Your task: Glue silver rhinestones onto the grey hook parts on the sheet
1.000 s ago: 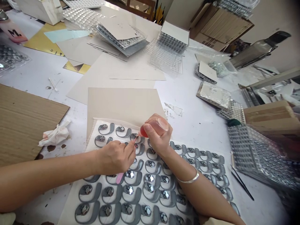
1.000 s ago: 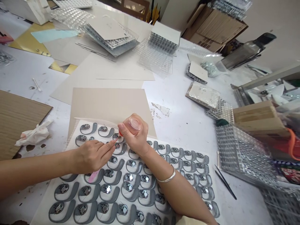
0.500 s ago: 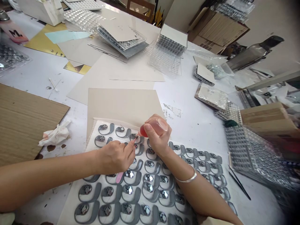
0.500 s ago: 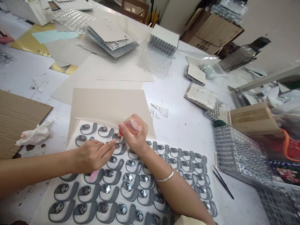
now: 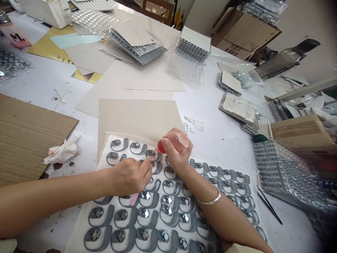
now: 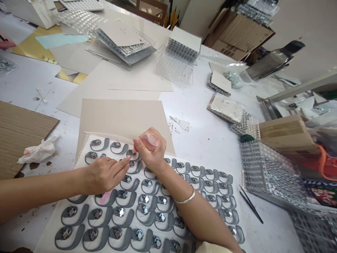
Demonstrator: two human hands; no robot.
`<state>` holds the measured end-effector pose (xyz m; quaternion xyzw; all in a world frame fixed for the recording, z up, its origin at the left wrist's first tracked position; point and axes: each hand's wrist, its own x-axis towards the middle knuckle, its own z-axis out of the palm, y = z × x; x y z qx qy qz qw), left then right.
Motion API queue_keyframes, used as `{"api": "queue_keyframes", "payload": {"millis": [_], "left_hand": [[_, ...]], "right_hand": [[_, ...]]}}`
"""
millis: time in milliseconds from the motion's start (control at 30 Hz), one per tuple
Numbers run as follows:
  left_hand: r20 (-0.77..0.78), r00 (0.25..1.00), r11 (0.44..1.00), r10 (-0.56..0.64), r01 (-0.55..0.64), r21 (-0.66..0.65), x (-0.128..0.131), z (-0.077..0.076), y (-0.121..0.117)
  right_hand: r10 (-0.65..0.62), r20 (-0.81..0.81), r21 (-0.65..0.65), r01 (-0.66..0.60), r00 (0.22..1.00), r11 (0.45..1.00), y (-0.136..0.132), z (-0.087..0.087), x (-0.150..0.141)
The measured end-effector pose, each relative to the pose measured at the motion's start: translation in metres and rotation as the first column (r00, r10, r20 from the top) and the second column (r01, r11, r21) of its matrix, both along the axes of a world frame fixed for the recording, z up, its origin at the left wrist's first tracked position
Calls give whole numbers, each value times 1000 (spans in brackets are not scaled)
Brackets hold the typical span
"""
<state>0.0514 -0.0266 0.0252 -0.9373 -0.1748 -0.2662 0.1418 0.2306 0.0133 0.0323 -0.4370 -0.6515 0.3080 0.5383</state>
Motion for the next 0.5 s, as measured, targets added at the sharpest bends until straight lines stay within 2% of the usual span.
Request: {"api": "queue_keyframes", "payload": {"millis": [133,300,500], "left_hand": [[-7,1000,1000,6,-6,6,0,0,0],[-2,1000,1000,-11,11,-1,0,1,1],[-1,1000,1000,-10,10,2,0,1,1]], "right_hand": [[-5,2,23,5,1000,1000,0,0,0],[-32,-98,-14,31,995,999,1,1,0],[-42,-114,-39,38,993,998,3,1,0]]}}
